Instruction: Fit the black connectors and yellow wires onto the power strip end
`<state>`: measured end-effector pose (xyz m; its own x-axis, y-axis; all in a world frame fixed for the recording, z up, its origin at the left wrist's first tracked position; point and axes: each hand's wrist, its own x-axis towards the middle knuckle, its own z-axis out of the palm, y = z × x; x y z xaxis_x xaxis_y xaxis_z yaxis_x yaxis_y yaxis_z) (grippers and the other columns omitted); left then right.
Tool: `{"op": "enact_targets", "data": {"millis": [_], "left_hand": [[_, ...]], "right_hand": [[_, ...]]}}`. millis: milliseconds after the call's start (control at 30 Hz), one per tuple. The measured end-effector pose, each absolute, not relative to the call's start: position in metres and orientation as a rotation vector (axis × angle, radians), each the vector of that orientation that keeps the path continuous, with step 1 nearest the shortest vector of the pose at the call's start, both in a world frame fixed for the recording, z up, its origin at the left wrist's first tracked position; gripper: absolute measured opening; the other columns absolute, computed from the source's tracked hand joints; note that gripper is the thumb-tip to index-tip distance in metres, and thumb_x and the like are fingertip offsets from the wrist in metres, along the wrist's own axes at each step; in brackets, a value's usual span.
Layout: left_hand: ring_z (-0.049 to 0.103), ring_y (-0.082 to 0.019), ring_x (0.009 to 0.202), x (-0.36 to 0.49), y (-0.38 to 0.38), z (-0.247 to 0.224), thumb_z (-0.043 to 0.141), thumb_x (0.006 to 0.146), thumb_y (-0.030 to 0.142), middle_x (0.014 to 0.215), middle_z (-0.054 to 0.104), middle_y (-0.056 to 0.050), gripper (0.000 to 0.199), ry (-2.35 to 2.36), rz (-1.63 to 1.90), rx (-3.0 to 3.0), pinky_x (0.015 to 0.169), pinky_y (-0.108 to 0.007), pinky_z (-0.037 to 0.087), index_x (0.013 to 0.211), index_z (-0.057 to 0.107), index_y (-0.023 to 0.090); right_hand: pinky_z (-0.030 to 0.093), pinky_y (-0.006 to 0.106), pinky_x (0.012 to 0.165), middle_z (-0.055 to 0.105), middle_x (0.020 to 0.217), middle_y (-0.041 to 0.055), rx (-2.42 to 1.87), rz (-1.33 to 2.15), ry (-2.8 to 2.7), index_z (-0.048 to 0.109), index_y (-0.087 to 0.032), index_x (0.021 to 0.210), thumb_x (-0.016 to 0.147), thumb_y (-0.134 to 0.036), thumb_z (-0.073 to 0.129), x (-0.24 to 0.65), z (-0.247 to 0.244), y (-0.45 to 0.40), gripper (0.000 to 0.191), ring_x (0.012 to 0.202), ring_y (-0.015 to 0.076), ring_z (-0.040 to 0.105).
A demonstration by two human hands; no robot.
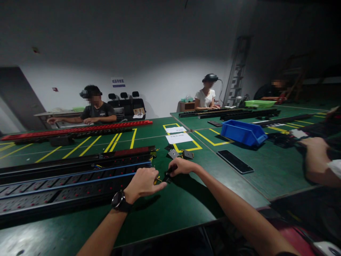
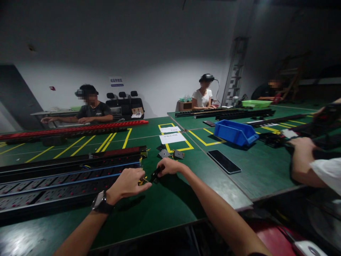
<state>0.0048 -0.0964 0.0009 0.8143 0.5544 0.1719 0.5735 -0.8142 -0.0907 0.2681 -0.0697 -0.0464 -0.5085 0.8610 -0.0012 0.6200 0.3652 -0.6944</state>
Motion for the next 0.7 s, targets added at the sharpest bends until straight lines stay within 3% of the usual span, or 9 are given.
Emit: {"op": "enact_targets", "data": {"millis": [133, 267, 500, 700], "left_hand": [[0.063, -0.023, 0.073, 0.003, -0.095, 0.001, 0.038, 0.087, 0.081, 0.080, 0.067, -0.009, 0.069, -0.852, -0.219, -2.877, 0.061, -0.030, 0.038, 0.078, 0.063, 0.017], [0.063, -0.022, 0.072, 0.003, -0.095, 0.002, 0.039, 0.083, 0.087, 0.082, 0.068, -0.008, 0.073, -0.838, -0.196, -2.877, 0.061, -0.030, 0.037, 0.078, 0.063, 0.017], [0.065, -0.024, 0.078, 0.005, -0.097, 0.000, 0.055, 0.088, 0.064, 0.085, 0.069, -0.009, 0.048, -0.870, -0.194, -2.825, 0.064, -0.030, 0.041, 0.083, 0.064, 0.017], [0.066, -0.024, 0.077, 0.005, -0.098, 0.001, 0.056, 0.089, 0.057, 0.085, 0.069, -0.009, 0.041, -0.867, -0.181, -2.831, 0.062, -0.030, 0.041, 0.082, 0.062, 0.018]], "right_hand": [[0.042, 0.022, 0.061, 0.072, 0.079, 0.0007, -1.193, 1.098, -2.281, 0.078, -0.016, 0.096, 0.069, -0.032, 0.081, 0.261, -0.048, -0.072, 0.031, 0.068, 0.0142, 0.061], [0.041, 0.022, 0.060, 0.071, 0.077, 0.0001, -1.115, 1.066, -2.301, 0.078, -0.015, 0.095, 0.071, -0.034, 0.082, 0.246, -0.051, -0.076, 0.031, 0.068, 0.0136, 0.060], [0.040, 0.022, 0.060, 0.071, 0.078, 0.0005, -1.172, 0.861, -2.215, 0.076, -0.015, 0.089, 0.068, -0.035, 0.087, 0.231, -0.061, -0.077, 0.030, 0.069, 0.0141, 0.060], [0.037, 0.021, 0.058, 0.067, 0.075, -0.0013, -1.210, 0.843, -2.270, 0.073, -0.016, 0.085, 0.067, -0.036, 0.087, 0.234, -0.056, -0.078, 0.030, 0.067, 0.0128, 0.057]]}}
